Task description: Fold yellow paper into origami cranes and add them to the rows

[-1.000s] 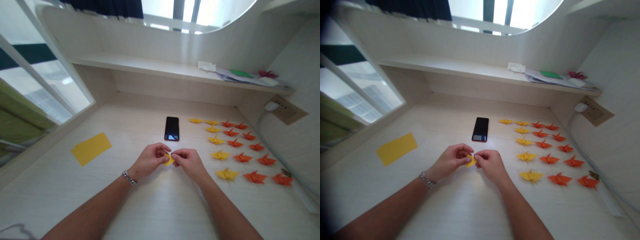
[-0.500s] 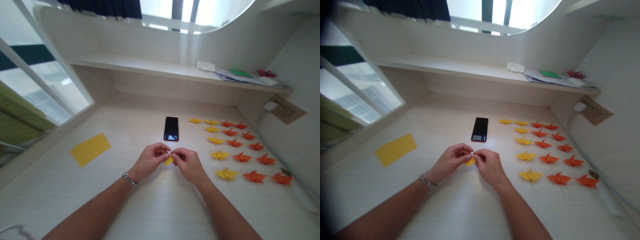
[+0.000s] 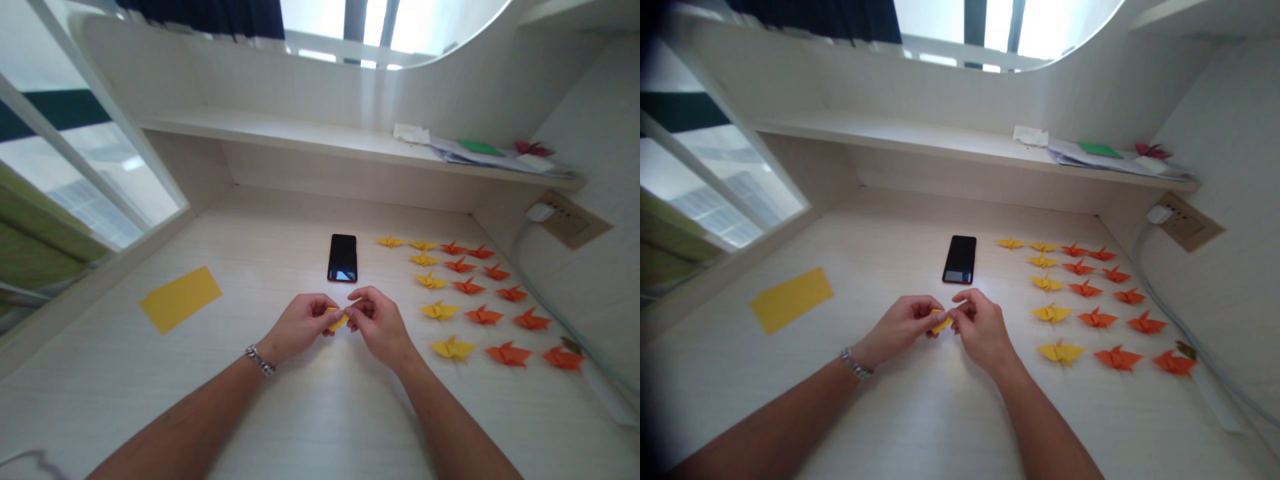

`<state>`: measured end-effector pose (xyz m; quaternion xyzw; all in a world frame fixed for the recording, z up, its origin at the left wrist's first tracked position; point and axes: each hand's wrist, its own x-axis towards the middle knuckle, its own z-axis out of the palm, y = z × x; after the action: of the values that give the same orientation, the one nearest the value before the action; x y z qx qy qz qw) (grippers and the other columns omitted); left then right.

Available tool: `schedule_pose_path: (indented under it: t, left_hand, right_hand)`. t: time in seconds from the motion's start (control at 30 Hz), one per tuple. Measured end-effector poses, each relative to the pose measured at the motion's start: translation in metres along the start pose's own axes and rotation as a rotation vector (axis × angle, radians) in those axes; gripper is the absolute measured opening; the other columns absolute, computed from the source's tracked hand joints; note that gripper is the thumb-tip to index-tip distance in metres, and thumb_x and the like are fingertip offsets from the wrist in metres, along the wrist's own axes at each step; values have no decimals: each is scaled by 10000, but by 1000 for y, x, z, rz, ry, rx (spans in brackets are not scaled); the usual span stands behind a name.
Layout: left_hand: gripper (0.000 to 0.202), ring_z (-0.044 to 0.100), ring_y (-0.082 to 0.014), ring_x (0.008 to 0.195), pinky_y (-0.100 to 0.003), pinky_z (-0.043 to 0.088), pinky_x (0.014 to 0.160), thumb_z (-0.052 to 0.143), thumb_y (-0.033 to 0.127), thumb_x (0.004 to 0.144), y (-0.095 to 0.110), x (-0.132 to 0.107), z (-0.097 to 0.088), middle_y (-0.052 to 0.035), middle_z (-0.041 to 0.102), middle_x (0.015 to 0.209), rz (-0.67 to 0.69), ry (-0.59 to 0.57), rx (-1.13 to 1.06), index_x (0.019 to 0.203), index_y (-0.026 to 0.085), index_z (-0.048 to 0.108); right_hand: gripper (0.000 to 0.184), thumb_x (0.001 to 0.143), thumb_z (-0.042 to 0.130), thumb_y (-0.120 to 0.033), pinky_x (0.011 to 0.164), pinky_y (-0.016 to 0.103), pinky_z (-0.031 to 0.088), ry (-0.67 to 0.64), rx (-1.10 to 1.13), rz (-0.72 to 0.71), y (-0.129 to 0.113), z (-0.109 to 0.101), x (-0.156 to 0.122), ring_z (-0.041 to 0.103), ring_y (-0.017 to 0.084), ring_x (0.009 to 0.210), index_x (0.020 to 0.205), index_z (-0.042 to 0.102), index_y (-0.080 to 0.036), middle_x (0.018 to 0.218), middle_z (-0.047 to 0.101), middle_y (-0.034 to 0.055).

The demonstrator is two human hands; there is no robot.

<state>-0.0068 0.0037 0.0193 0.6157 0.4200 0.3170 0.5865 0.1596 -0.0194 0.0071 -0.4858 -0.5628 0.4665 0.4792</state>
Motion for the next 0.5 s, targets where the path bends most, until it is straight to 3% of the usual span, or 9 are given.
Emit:
schedule_pose_path:
  t: [0.2,0.4,0.5]
  left_hand:
    - [222,511,-98,515,-208,411,509,604,328,778,-2,1,-1,1,579,571,52,57,22,723,113,622]
    - [224,511,-102,537,-212,413,521,588,324,794,-4,1,-1,-6,581,592,59,51,52,744,107,614]
    - [219,508,-102,537,-213,412,521,589,318,793,-2,0,1,-6,579,594,63,52,49,738,108,612]
  right_hand:
    - [255,800,574,-388,569,290,525,39,189,74,4,-9,9,608,147,598,924,570,-165,731,646,37]
    - [222,820,555,-363,553,257,467,-51,-138,51,5,-10,5,563,131,562,747,607,-160,623,617,22]
    - [217,829,538,-353,530,244,442,-39,-168,40,6,-8,4,546,125,549,735,596,-167,612,606,13]
